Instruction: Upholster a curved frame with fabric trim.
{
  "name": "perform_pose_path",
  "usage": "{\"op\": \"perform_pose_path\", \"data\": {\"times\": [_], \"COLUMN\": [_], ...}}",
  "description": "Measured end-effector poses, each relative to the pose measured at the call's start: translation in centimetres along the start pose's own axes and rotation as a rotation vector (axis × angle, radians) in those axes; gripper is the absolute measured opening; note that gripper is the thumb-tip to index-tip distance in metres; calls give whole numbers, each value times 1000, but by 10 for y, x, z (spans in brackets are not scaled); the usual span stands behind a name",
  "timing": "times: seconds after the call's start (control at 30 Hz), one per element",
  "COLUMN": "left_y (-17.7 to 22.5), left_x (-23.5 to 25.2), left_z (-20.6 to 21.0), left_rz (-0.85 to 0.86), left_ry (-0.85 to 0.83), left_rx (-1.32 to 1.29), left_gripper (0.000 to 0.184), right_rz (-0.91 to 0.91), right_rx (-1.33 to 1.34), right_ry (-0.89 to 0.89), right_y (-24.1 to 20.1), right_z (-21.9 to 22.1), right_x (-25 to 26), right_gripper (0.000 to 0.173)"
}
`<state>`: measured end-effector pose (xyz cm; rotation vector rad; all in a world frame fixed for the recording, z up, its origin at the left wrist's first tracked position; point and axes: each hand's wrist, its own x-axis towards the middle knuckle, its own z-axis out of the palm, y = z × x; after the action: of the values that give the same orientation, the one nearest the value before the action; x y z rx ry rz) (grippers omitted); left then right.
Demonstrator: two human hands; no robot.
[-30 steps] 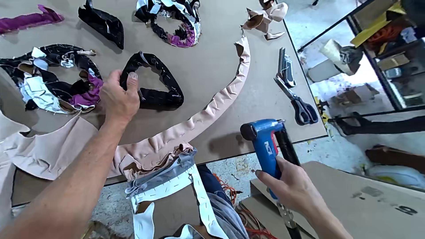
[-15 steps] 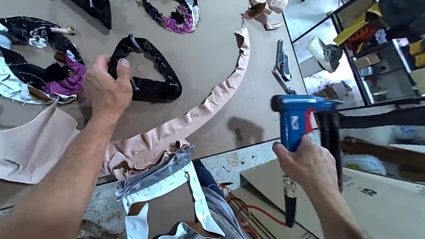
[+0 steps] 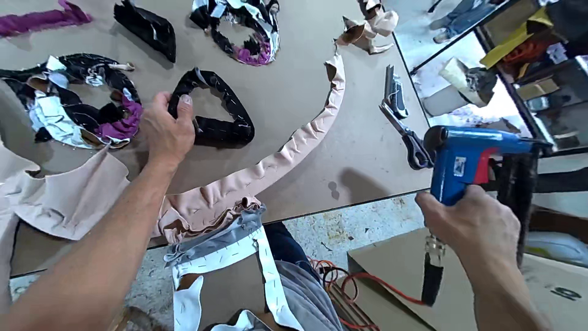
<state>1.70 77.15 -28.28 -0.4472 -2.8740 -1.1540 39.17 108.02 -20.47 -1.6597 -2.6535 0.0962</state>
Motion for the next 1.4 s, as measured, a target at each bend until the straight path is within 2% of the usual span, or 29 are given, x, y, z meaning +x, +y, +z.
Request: {"op": "perform_pose_path", "data": {"times": [0.13,0.23,0.3,0.37,0.43,0.5,0.57,0.63,0.7,0.8,0.9,1.0,1.4], "left_y": [-10,4,37,71,95,99,85,57,23,-15,-18,-17,-18], "left_x": [5,-1,-23,-54,-83,-96,-85,-58,-34,-32,-33,-32,-30], "left_z": [0,-10,-16,-6,12,24,20,6,-2,0,7,8,7], "left_rz": [56,95,206,325,345,356,421,543,681,792,799,793,785], "left_ry": [-20,-137,-303,-510,-697,-806,-763,-586,-466,-453,-447,-460,-472], "left_rx": [-112,-312,-378,-418,-418,-330,-165,29,179,312,331,320,323], "left_gripper": [46,37,32,29,26,27,43,54,59,59,56,56,56], "right_rz": [-3,-186,-343,-385,-288,-114,-3,43,60,53,12,29,6], "right_rx": [21,117,392,815,1159,1319,1358,1339,1303,1282,1193,1214,1297], "right_ry": [-78,-61,-63,-316,-600,-662,-597,-561,-586,-638,-694,-736,-704], "right_y": [-24,-40,-60,-85,-99,-100,-93,-89,-89,-92,-90,-89,-88], "right_z": [34,40,24,19,38,62,80,91,99,107,106,105,107], "right_x": [43,46,19,-25,-65,-97,-114,-123,-127,-131,-132,-134,-141], "right_gripper": [54,53,54,61,62,47,38,37,38,43,46,46,40]}}
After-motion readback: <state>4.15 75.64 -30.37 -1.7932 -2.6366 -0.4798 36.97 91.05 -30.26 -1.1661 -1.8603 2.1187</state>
